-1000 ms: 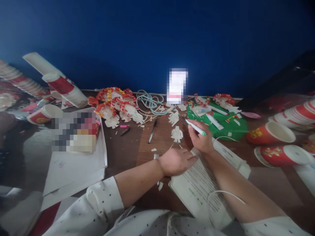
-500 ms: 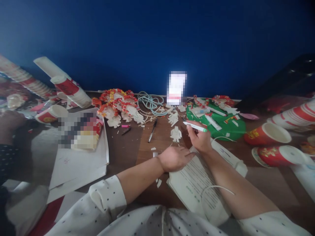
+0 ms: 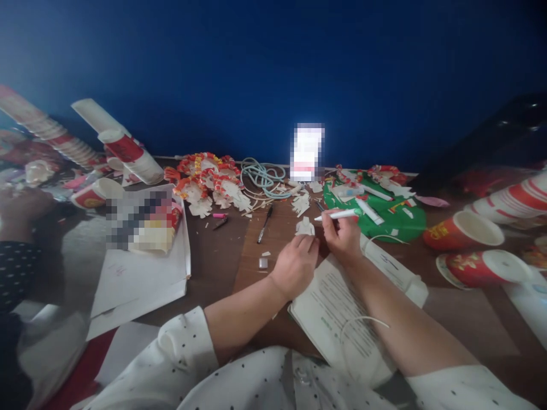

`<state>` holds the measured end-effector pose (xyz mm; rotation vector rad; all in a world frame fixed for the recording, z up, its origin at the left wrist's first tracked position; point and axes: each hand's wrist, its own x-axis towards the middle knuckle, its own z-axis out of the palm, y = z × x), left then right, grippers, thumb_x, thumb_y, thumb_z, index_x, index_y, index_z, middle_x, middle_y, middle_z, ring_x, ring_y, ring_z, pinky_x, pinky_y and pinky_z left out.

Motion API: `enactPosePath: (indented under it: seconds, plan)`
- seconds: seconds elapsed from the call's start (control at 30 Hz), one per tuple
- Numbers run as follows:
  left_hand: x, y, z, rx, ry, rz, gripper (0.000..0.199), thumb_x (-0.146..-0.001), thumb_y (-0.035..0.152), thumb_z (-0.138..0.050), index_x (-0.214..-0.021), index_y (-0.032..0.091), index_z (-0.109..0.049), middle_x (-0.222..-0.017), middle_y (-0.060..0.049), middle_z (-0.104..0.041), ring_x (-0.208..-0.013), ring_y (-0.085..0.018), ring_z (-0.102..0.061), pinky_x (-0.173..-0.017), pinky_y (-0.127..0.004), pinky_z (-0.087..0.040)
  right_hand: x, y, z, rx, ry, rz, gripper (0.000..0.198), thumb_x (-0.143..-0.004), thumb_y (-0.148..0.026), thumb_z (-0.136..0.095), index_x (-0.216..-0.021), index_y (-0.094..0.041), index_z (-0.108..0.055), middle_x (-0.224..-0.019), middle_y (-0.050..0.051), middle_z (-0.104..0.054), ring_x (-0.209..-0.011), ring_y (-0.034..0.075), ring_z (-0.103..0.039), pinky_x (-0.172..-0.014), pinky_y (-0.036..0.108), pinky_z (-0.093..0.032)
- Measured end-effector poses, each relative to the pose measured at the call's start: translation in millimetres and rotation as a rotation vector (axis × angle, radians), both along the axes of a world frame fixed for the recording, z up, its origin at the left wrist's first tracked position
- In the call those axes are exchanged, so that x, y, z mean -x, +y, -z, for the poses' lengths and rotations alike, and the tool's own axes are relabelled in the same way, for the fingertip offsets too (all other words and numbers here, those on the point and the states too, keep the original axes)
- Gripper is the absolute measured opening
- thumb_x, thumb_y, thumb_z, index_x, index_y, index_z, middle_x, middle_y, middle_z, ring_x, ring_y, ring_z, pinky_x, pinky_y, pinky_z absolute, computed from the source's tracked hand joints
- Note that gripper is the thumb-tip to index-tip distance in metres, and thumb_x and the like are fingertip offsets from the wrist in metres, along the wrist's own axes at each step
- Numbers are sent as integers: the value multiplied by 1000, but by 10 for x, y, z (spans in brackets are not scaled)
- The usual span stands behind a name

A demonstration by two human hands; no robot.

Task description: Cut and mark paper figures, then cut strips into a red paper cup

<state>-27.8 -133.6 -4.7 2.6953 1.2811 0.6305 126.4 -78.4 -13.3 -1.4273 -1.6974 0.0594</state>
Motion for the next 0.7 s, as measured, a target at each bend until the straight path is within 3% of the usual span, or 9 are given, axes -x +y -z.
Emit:
enactPosePath:
  seconds: [0.2,0.7]
  plan:
    - [51,68,41,42,-26,-103,38,-91,14,-37,-125,6,-51,-123,-15,-57,-118,-24,-49,-98,-37,-47,4,7,13,-13,-28,-23,24,-91,-38,-49,-89,-17,-61,-86,12,-71,-80,22,-68,-72,33,-53]
    - [31,101,64,127,93,-79,39,-88,13,-40,-124,6,-53,-130,-15,-55,-119,-24,-47,-98,-36,-46,28,15,22,61,-52,-101,24,-91,-37,-50,-85,-18,-64,-80,7,-71,-65,17,-64,-62,27,-50]
